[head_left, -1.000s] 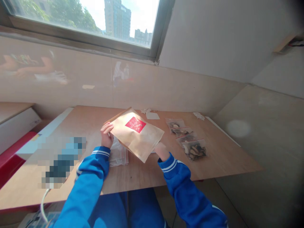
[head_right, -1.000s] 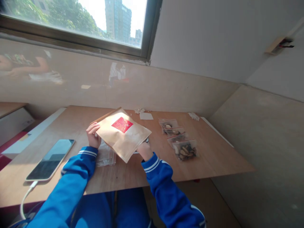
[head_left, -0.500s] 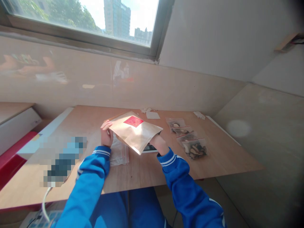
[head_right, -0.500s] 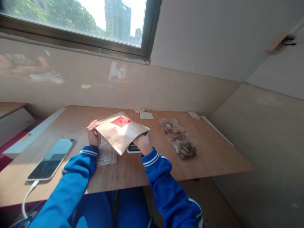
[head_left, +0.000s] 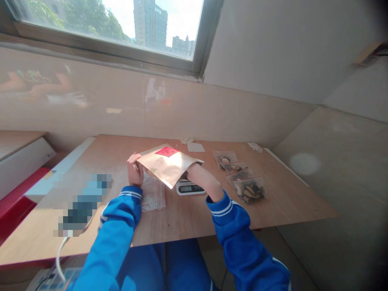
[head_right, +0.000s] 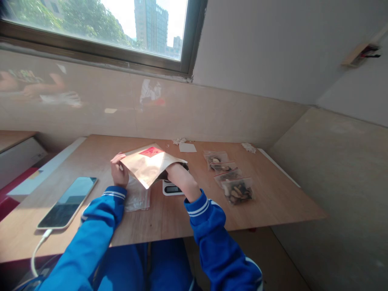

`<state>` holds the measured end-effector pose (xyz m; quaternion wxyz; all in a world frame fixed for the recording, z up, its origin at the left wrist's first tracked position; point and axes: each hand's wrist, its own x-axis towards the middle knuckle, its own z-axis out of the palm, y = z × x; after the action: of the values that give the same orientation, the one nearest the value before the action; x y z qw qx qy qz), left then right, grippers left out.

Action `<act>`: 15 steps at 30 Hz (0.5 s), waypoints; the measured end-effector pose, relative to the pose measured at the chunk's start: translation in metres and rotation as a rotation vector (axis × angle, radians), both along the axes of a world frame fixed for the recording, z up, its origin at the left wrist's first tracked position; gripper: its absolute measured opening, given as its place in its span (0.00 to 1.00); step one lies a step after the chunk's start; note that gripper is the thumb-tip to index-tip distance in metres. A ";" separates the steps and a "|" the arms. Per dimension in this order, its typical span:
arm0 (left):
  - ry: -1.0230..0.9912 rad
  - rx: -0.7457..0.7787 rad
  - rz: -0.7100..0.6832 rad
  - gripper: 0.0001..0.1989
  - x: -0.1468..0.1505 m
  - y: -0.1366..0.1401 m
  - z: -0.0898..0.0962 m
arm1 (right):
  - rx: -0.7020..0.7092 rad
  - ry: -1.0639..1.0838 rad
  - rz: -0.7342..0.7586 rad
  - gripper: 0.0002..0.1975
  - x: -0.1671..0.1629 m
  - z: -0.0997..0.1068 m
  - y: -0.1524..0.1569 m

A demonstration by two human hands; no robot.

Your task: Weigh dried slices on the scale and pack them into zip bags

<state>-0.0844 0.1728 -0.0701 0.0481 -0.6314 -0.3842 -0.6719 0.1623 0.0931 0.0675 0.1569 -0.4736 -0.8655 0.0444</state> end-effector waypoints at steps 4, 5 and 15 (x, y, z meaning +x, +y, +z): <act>-0.015 0.011 0.010 0.13 -0.001 0.002 -0.002 | -0.045 -0.042 -0.010 0.29 -0.003 0.014 -0.010; -0.008 0.023 0.012 0.13 -0.001 0.002 -0.002 | -0.063 -0.045 -0.012 0.29 -0.003 0.014 -0.012; -0.096 0.002 0.062 0.15 -0.002 0.005 -0.006 | 0.227 0.290 0.145 0.12 -0.003 0.030 -0.025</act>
<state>-0.0869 0.1777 -0.0759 0.0510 -0.5862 -0.4049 -0.6999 0.1592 0.0683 0.0974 0.3286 -0.3778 -0.8652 0.0255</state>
